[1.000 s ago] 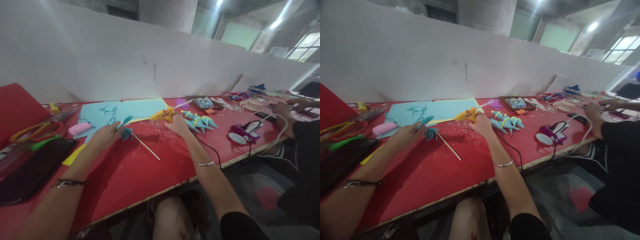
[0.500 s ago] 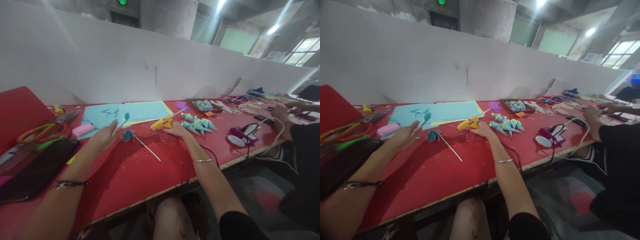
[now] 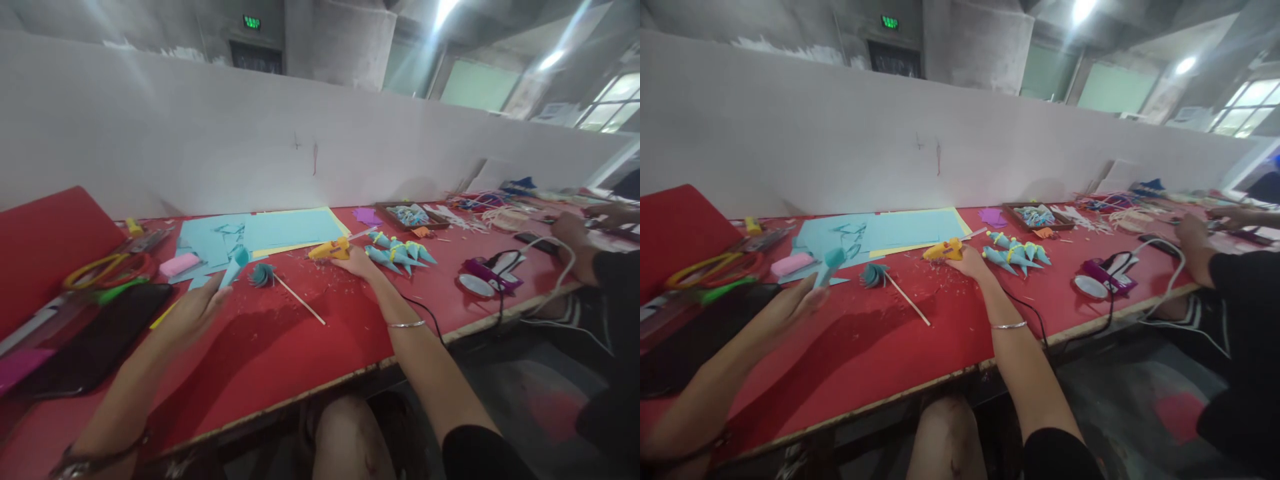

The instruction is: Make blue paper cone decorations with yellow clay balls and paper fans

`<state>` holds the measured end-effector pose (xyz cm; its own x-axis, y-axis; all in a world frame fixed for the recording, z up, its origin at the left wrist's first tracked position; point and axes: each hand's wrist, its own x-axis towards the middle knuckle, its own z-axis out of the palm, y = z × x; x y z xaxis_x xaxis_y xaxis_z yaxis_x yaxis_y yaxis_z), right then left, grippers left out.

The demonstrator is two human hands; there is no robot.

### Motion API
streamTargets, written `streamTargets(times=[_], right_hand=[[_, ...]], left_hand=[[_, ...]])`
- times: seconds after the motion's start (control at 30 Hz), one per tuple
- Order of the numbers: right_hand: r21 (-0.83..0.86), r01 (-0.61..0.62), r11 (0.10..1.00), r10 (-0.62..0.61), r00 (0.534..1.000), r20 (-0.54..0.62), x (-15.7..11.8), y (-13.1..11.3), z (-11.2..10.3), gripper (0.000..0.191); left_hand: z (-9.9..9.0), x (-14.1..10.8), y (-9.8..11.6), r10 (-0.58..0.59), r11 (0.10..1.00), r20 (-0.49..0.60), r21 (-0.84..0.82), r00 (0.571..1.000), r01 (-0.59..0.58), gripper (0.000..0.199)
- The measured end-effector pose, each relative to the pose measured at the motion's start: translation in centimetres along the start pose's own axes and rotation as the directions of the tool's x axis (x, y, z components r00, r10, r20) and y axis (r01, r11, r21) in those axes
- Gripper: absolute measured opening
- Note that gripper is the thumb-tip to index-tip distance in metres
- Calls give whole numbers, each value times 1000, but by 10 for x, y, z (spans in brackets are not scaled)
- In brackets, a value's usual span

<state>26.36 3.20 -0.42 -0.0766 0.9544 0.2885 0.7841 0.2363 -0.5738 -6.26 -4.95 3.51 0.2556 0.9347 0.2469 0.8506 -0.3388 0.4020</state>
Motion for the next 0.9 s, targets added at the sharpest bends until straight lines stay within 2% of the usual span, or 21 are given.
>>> streamTargets(times=[0.13, 0.3, 0.43, 0.5, 0.63, 0.7, 0.77, 0.8, 0.87, 0.9], right_hand=[[-75, 14, 997, -10, 999, 44, -2, -4, -4, 35], [-238, -22, 971, 53, 991, 124, -6, -11, -21, 44], [-393, -91, 915, 171, 970, 173, -24, -20, -41, 37], [-469, -160, 868, 253, 957, 141, -40, -27, -49, 30], [-547, -279, 790, 333, 943, 0, -74, -51, -60, 44], [-462, -270, 845, 283, 958, -44, -85, -68, -58, 38], [-223, -131, 966, 146, 988, 52, -90, -89, -46, 31], [-76, -77, 994, 85, 990, 114, -90, -100, -36, 30], [203, -23, 979, -31, 966, 256, -90, -123, -12, 35], [313, -47, 949, -59, 945, 321, -90, -135, 2, 44]], left_hand=[[-4, -12, 2, -5, 988, 49, -152, 999, 12, 38], [-12, -15, -5, -5, 995, 124, -101, 992, 18, 40], [-13, -19, -16, 21, 994, 206, -107, 978, 1, 47], [-13, -22, -19, 20, 995, 249, -97, 968, 5, 48], [-14, -25, -21, 20, 993, 280, -118, 960, 13, 46], [-14, -26, -21, 32, 989, 267, -146, 963, 8, 45], [-15, -27, -19, 42, 984, 236, -178, 971, 1, 44], [-15, -27, -18, 43, 981, 221, -192, 974, 0, 44], [-16, -28, -15, 55, 976, 213, -216, 975, -8, 43], [-16, -28, -14, 70, 974, 219, -224, 973, -19, 44]])
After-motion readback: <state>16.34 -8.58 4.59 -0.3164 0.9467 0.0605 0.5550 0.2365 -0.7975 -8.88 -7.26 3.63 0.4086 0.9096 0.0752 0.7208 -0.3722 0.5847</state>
